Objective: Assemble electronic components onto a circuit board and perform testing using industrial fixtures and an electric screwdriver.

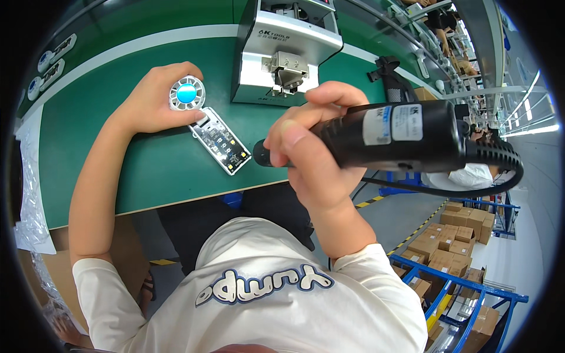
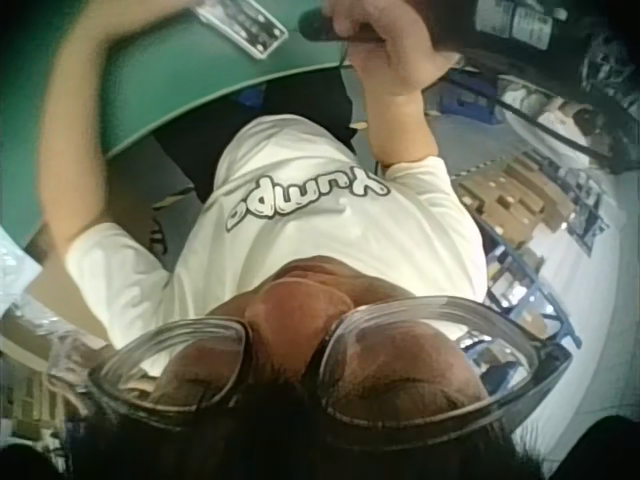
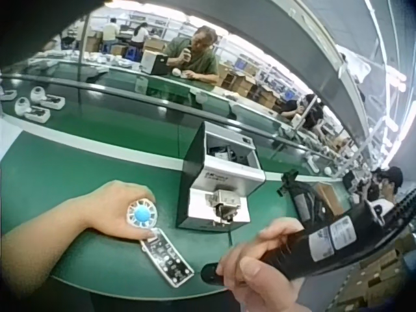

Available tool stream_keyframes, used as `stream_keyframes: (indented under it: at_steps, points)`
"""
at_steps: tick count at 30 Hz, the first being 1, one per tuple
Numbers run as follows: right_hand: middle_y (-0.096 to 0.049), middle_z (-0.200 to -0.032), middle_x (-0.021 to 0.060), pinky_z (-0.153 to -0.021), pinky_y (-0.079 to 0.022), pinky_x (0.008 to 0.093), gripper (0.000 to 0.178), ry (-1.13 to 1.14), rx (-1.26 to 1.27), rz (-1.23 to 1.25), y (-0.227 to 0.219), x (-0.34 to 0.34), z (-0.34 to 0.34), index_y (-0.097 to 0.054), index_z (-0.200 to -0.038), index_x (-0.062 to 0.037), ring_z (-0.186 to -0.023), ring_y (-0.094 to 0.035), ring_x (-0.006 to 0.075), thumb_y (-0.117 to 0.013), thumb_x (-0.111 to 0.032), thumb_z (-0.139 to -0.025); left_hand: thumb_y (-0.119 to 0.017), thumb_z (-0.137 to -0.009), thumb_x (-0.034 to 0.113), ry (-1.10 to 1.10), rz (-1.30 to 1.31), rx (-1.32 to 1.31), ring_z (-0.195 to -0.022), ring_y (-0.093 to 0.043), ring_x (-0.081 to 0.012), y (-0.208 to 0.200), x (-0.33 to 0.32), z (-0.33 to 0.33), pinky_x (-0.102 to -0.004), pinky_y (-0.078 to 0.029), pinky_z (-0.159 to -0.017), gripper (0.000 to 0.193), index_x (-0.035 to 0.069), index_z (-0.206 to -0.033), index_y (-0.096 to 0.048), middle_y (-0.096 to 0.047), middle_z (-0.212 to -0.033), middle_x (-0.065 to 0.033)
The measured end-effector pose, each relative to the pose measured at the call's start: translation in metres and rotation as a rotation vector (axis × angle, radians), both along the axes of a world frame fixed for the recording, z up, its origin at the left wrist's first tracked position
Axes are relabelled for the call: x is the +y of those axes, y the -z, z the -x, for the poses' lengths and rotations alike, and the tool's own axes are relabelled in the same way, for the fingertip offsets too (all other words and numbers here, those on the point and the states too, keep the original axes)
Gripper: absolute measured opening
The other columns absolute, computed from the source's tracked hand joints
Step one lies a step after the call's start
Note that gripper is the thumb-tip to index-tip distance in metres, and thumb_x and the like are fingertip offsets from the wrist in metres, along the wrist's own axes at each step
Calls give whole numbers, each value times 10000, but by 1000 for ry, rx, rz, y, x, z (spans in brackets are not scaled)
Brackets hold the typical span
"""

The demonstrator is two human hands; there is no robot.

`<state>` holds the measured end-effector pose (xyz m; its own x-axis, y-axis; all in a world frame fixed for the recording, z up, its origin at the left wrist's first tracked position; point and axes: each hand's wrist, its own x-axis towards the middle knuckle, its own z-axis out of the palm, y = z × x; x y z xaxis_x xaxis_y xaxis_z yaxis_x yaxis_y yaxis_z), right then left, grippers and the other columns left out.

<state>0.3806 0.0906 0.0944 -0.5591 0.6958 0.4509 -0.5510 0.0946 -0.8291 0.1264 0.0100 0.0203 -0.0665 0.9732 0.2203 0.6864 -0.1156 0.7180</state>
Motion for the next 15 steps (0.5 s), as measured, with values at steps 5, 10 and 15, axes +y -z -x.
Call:
stream_keyframes:
  at_steps: [5,10,15]
  points:
    - [-593,-679,95,-535,-514,317,379,1,-90,-100,11,-1,-2,-432,-1152,17,-532,-563,165,-593,79,-814,-806,-664,233,2,-24,22,-790,-634,-270,2,1,0,-347,-503,-718,454,30,-1010,-594,-642,-874,-125]
    - [-572,-685,81,-565,-495,359,370,-7,-172,-114,14,-2,-1,-464,-1185,16,-526,-542,178,-558,20,-827,-802,-663,227,1,-29,22,-795,-631,-270,3,1,-1,-348,-503,-720,451,30,-1009,-591,-639,-886,-124]
    - [-567,-695,84,-580,-484,382,318,-127,-198,-126,16,6,2,-495,-1139,6,-515,-530,183,-545,5,-825,-804,-653,223,20,-47,22,-798,-628,-270,2,0,0,-350,-504,-726,455,30,-1005,-590,-636,-897,-124]
